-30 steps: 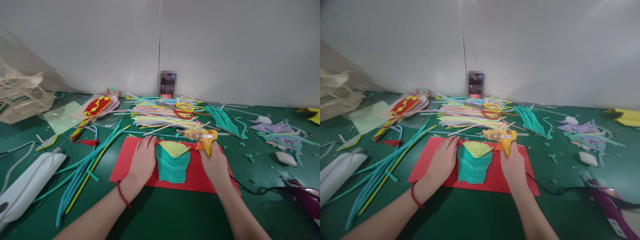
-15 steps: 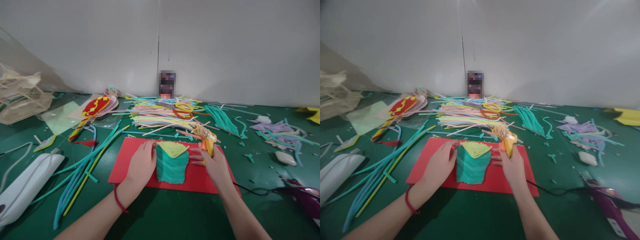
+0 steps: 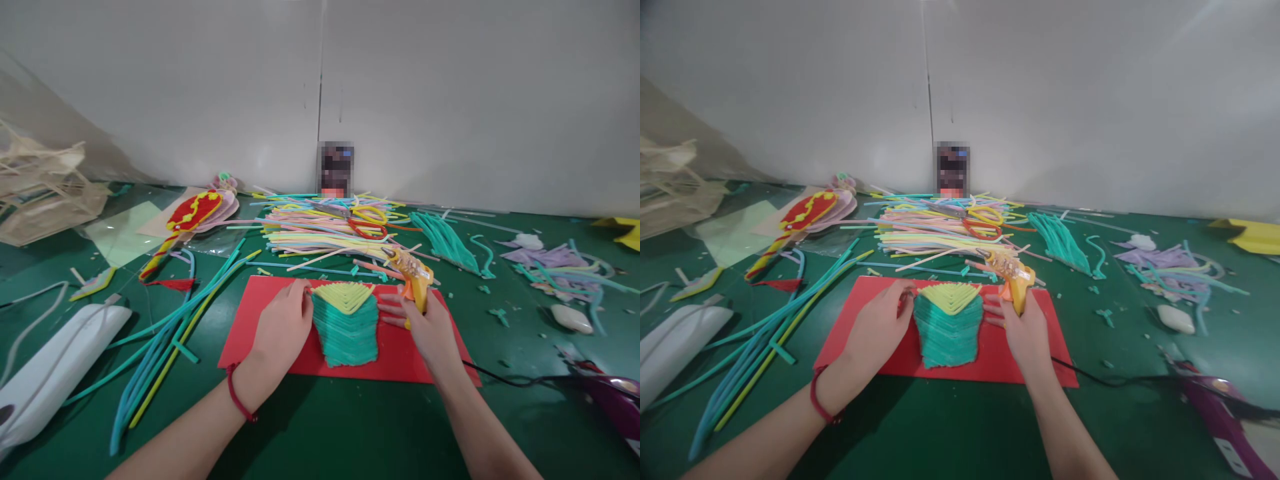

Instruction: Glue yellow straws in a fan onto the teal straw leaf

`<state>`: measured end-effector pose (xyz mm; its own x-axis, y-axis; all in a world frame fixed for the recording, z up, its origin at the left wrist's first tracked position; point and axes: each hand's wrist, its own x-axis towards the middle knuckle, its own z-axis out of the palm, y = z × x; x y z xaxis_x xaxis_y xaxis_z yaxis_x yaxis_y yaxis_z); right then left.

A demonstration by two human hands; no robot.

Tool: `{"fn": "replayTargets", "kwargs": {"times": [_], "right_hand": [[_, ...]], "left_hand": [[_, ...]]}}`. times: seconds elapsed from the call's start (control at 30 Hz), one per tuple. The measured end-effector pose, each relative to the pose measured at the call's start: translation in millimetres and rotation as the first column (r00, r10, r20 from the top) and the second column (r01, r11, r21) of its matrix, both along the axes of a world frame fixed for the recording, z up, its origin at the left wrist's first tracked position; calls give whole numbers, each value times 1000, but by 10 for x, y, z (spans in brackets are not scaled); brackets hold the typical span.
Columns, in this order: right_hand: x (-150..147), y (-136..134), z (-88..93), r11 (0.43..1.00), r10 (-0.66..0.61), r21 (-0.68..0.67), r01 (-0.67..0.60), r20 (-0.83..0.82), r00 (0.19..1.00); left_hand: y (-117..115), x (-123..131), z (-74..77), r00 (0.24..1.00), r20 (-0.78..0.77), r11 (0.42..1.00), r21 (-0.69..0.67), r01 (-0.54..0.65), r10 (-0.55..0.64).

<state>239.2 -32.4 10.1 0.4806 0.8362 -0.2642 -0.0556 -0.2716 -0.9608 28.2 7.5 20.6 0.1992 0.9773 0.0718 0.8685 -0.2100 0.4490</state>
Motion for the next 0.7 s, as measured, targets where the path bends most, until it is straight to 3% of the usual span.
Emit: {"fn": "replayTargets", "kwargs": {"times": [0.37, 0.47, 0.6, 0.7], "right_hand": [[17, 13, -48, 999, 38, -5, -38, 48, 998], [40, 10, -85, 1000, 13, 6, -15, 205, 979], [72, 19, -144, 994, -38, -56, 91, 610, 791], [73, 55, -168, 987, 76, -153, 43, 691, 719]], "left_hand": [[4, -2, -27, 1000, 10, 999, 21, 29, -29], [7, 3, -31, 999, -12, 998, 38, 44, -44], [-15, 25, -47, 994, -91, 992, 108, 68, -58], [-49, 50, -78, 981, -162, 970, 199, 143, -111]]}}
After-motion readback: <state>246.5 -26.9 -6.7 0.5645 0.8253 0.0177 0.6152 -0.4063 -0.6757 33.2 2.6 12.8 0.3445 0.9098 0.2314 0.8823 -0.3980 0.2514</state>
